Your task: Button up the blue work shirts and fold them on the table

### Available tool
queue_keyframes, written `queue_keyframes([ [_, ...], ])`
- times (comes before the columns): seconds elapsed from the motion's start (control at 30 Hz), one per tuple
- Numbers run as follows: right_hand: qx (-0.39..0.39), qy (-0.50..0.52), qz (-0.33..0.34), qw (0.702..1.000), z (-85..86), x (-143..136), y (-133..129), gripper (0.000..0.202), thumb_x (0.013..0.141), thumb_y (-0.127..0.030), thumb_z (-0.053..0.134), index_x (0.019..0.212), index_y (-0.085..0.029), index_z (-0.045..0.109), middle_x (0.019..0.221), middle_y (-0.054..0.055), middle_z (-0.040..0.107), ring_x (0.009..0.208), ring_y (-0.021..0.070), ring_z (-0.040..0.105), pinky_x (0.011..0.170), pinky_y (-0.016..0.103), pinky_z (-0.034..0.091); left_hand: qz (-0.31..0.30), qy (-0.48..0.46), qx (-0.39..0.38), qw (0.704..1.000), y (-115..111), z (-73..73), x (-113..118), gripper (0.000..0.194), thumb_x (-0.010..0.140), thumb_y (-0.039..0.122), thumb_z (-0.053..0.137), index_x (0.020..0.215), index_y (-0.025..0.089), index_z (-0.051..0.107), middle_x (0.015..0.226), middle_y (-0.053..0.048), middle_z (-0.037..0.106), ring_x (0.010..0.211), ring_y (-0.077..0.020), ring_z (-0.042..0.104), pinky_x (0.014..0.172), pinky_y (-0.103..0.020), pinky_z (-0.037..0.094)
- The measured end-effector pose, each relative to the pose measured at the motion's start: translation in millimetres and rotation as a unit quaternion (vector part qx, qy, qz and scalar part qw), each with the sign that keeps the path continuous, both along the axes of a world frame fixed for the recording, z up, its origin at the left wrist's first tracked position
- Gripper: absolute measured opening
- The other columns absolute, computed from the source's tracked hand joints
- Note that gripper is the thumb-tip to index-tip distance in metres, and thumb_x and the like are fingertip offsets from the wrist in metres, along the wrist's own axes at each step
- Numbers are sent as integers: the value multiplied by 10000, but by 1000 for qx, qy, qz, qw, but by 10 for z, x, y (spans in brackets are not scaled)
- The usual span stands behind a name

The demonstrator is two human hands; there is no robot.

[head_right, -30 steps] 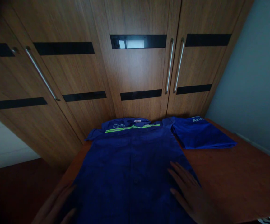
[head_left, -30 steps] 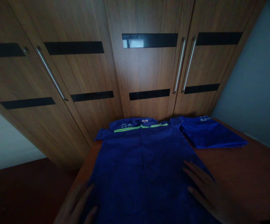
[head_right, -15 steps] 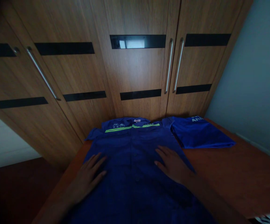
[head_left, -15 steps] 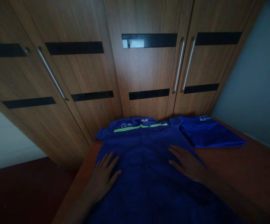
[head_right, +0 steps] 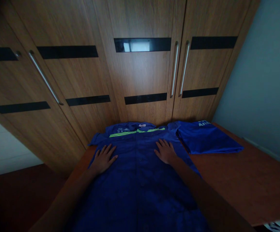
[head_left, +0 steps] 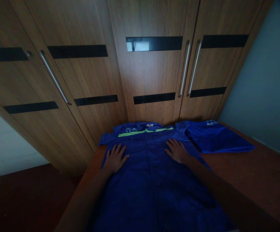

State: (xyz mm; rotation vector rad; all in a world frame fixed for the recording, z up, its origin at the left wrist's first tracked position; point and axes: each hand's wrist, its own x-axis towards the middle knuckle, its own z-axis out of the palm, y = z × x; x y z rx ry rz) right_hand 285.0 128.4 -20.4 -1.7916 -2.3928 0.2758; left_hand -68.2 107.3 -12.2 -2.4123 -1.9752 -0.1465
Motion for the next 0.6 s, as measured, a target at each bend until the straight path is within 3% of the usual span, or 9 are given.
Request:
queue_keyframes([
  [0.07,24,17,43,999,39,-135,-139,578,955,-507,252,1464,-232,270,1563,48,143,1423,276,96,1137,503,110,-41,-1,12,999,-66,17,111,655,909,615,250,1445,244,315,1550,-103,201,1411,-345,146,1096,-582,139],
  [0.2,26,50,205,977,75,-471,-503,608,946,-533,267,1460,-209,285,1543,82,214,1409,262,173,1141,490,136,-148,-9,-21,989,-247,56,384,597,923,585,265,1448,302,286,1554,-52,202,1417,-305,156,1111,-570,153],
  [0.3,0,55,232,971,90,-537,-744,624,936,-520,325,1466,-195,272,1539,107,214,1407,269,180,1138,499,153,-166,-9,-37,985,-471,103,485,554,935,523,318,1433,281,330,1537,-75,251,1405,-305,204,1109,-564,196],
  [0.47,4,79,245,966,168,-214,-1284,634,917,-455,436,1477,-237,234,1546,90,185,1411,267,174,1132,500,211,-265,-1,13,964,-1132,161,445,509,932,329,429,1429,326,322,1524,-36,290,1370,-250,312,1087,-457,340],
  [0.6,52,64,274,958,143,198,-1757,666,881,-397,539,1467,-308,237,1508,60,279,1365,280,300,1088,485,333,-352,71,123,925,-1593,83,262,620,874,499,505,1432,291,333,1428,-67,453,1260,-244,472,995,-363,451],
])
